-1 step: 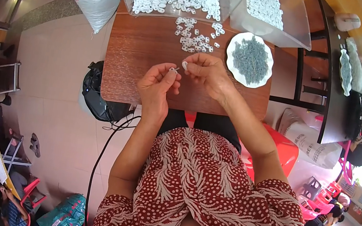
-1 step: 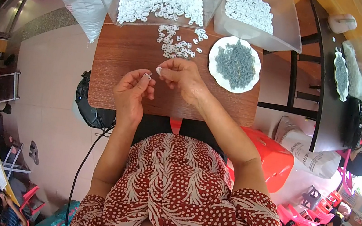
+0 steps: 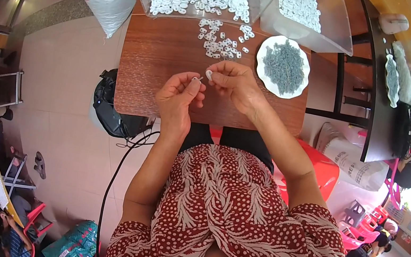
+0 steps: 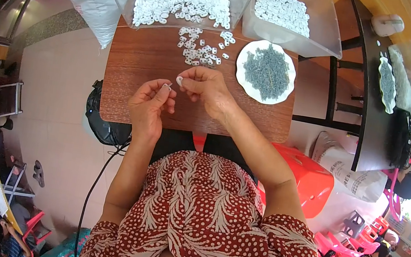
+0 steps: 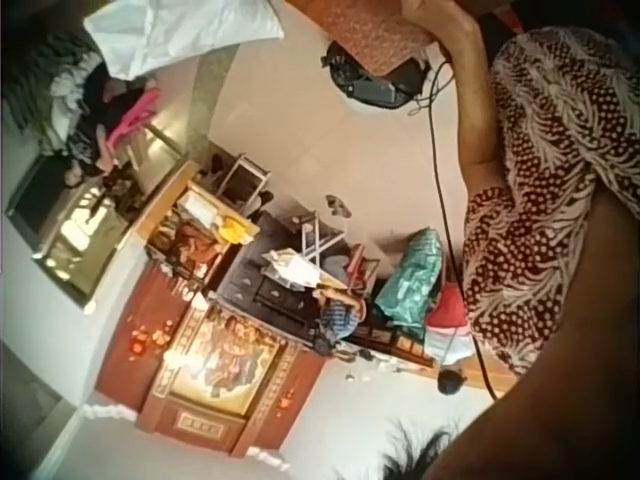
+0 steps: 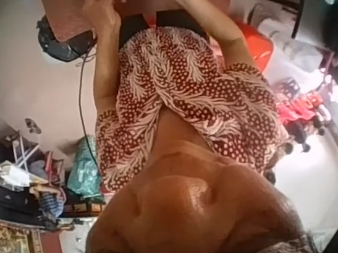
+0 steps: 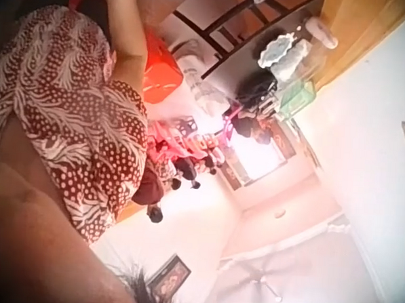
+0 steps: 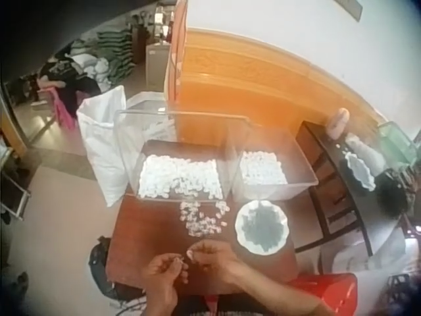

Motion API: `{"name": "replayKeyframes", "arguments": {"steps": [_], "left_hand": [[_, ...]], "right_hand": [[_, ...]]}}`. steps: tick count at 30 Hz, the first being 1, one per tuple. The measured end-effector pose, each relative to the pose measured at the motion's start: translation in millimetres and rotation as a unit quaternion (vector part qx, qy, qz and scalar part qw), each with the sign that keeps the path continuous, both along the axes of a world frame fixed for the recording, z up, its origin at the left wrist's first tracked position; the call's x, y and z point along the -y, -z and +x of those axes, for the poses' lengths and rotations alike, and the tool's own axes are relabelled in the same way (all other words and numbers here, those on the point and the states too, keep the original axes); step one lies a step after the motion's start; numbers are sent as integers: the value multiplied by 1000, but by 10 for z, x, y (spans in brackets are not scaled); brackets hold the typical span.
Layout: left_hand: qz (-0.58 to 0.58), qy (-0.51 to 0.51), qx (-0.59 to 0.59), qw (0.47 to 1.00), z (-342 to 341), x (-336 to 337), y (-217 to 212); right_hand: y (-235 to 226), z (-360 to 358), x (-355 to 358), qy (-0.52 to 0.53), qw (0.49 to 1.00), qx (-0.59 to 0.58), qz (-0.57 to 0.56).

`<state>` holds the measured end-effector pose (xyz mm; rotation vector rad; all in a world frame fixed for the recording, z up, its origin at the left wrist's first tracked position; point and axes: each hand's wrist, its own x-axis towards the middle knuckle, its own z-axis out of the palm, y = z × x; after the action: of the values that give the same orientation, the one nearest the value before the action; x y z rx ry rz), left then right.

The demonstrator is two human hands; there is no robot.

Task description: Inserting small metal pins into white plastic electrical connector housings.

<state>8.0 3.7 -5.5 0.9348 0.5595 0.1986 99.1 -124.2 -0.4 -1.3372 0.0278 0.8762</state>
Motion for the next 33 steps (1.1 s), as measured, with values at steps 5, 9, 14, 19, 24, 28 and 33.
{"name": "replayKeyframes", "arguments": {"steps": [5,9,14,19,24,28,33], "left_hand": [[0,1,0,1000,-101,35,25],[0,2,0,1000,-144,51,-18],[30,2,-9,1000,-181,76,-62],[35,0,-16,999,-198,72,-47],[43,-4,-20,999,-206,60,-30],[58,-5,-17,998,-206,67,-26],[65,2,-18,998,-205,75,-33]], "right_hand": [[-63,-133,21,6,1000,12,28],[-60,-198,24,11,999,26,38],[-57,-263,10,8,997,81,9],[-40,-299,-32,17,995,98,10],[11,-327,-59,25,991,131,6],[15,-363,-100,48,982,182,2],[79,-399,-119,67,951,298,-38]]}}
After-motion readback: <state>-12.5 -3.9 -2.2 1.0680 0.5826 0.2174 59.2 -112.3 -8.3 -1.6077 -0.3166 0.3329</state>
